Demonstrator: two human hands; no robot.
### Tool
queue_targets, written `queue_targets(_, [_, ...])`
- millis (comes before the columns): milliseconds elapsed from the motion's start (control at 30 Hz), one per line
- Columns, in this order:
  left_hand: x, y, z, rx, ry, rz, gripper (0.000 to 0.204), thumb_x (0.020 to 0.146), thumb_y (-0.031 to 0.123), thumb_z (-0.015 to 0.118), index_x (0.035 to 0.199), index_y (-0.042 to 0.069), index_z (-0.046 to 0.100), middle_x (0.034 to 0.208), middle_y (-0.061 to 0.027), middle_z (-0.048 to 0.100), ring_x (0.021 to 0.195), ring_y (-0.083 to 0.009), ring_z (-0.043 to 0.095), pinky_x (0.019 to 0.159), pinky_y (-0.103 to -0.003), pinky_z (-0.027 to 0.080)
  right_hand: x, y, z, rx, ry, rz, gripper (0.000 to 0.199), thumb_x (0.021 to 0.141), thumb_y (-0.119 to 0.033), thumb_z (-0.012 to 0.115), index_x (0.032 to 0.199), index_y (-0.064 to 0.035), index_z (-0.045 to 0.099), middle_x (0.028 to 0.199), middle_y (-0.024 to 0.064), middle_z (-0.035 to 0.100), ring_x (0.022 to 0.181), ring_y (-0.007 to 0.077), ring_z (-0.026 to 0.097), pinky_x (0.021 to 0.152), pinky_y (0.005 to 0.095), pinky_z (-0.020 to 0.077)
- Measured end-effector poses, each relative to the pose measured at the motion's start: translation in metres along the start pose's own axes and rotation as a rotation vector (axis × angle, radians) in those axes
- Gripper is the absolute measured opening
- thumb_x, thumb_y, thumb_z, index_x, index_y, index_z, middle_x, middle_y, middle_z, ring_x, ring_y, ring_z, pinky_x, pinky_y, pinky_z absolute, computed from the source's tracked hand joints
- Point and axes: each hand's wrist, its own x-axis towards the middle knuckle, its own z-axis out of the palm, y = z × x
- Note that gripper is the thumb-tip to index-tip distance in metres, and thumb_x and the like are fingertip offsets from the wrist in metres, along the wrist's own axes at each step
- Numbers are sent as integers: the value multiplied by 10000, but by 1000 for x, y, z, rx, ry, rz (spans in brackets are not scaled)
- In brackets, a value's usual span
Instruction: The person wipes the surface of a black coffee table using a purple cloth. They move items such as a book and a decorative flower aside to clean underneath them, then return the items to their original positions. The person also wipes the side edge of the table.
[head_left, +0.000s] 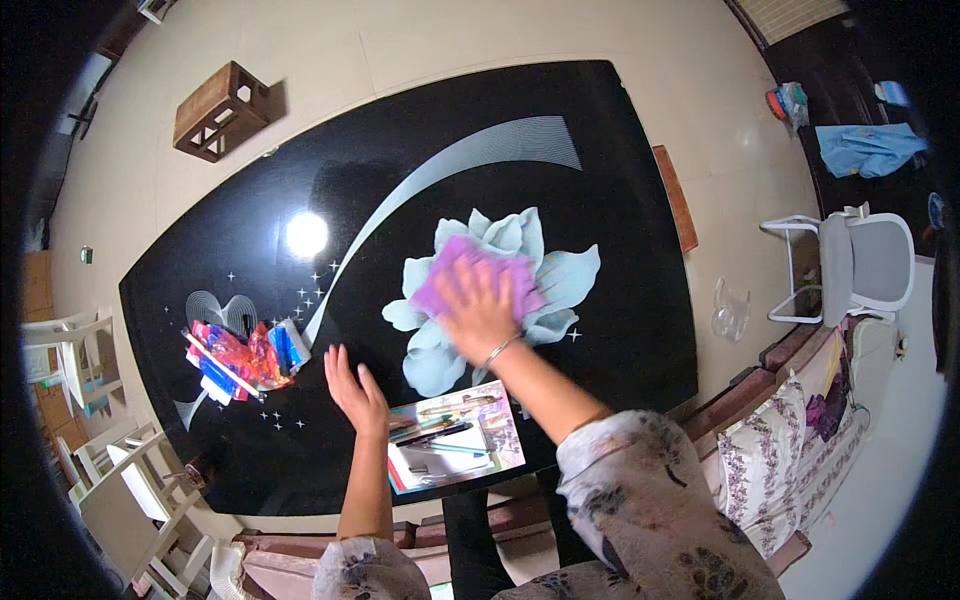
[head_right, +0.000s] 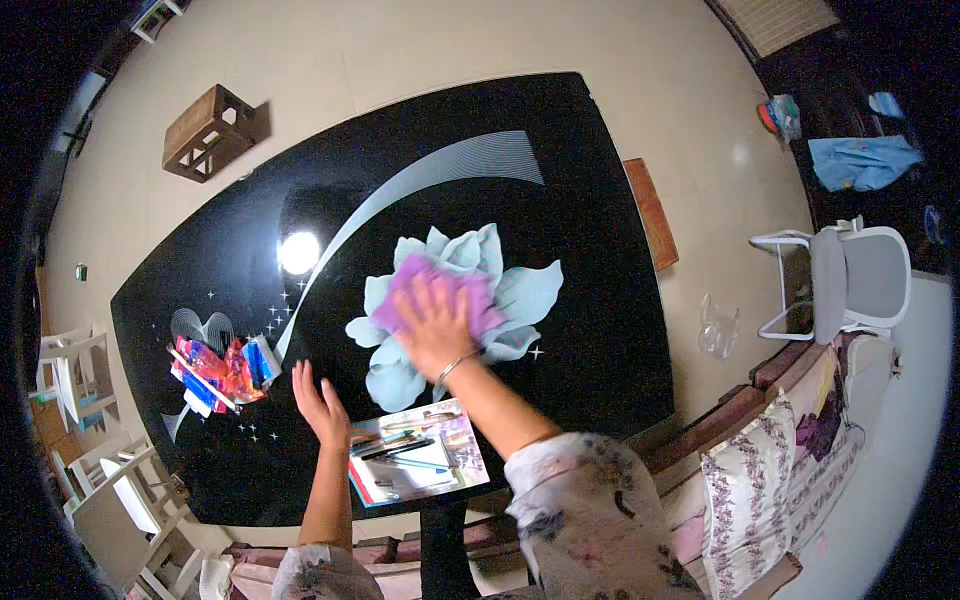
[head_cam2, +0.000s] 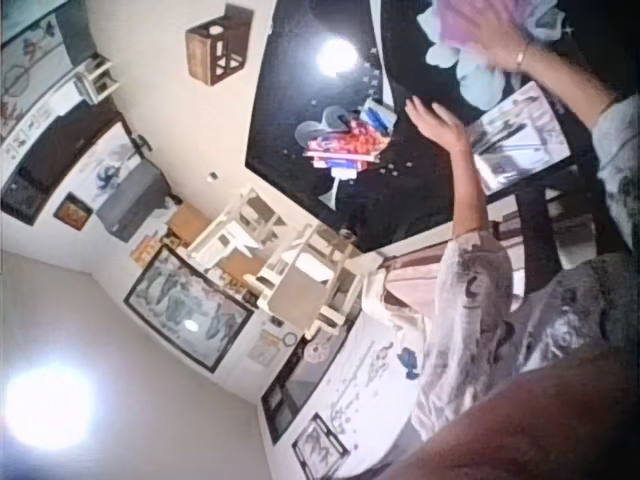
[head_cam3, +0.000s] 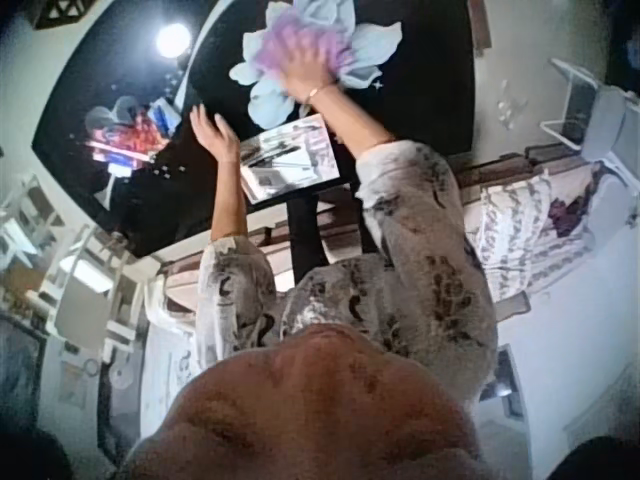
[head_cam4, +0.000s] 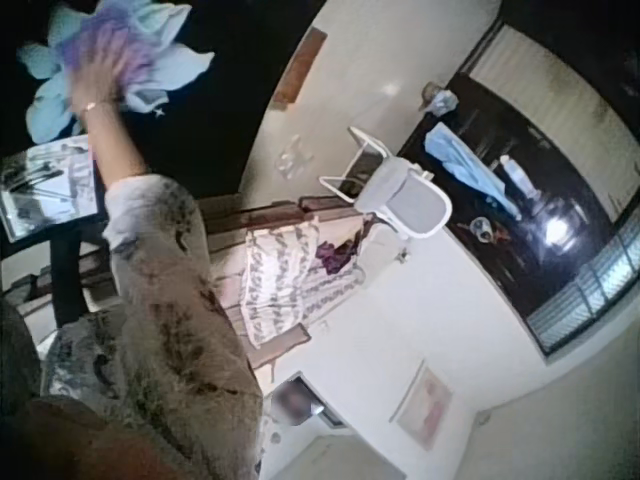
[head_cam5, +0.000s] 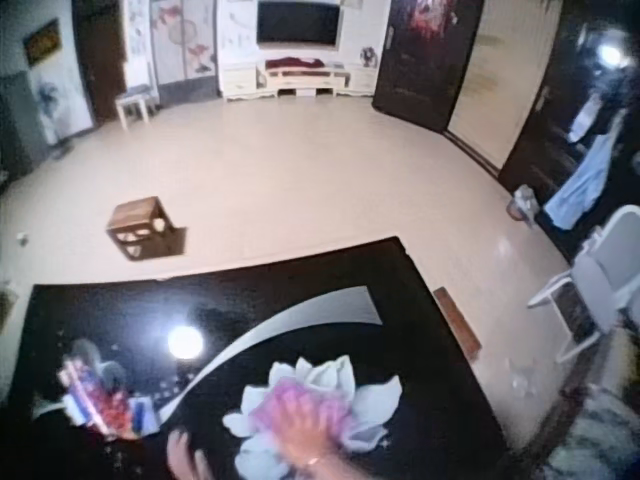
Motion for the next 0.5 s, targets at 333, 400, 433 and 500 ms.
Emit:
queue_targets(333, [114, 46, 95, 284, 103, 7, 514, 947, 245, 489, 1405, 27, 401, 1475, -215, 352, 1387, -394, 281, 1145, -477, 191, -48, 198, -55, -147, 180, 403, 711, 887, -478, 521, 1505, -234, 269, 1585, 137, 141, 1433, 394, 160, 1141, 575, 72])
queue_targets(400, [113, 51, 99, 310, 91, 5, 528, 939, 260, 493, 1407, 35, 401, 1480, -203, 350, 1391, -385, 279, 1142, -480, 196, -31, 228, -63, -176, 175, 478, 689, 911, -465, 488, 1509, -216, 254, 1581, 138, 153, 1429, 398, 164, 1127, 597, 94])
queue_targets(433, [113, 52, 100, 324, 89, 16, 528, 939, 259, 491, 1409, 36, 399, 1482, -202, 347, 1393, -382, 276, 1142, -482, 193, -13, 238, -68, -185, 186, 503, 680, 919, -464, 476, 1510, -214, 250, 1580, 137, 153, 1428, 398, 162, 1123, 604, 101])
queue_targets(500, [113, 57, 97, 343, 54, -15, 532, 940, 257, 483, 1417, 40, 390, 1491, -199, 333, 1400, -380, 263, 1144, -480, 187, 32, 256, -80, -158, 202, 540, 667, 933, -462, 451, 1515, -219, 233, 1582, 134, 145, 1430, 397, 151, 1117, 615, 103])
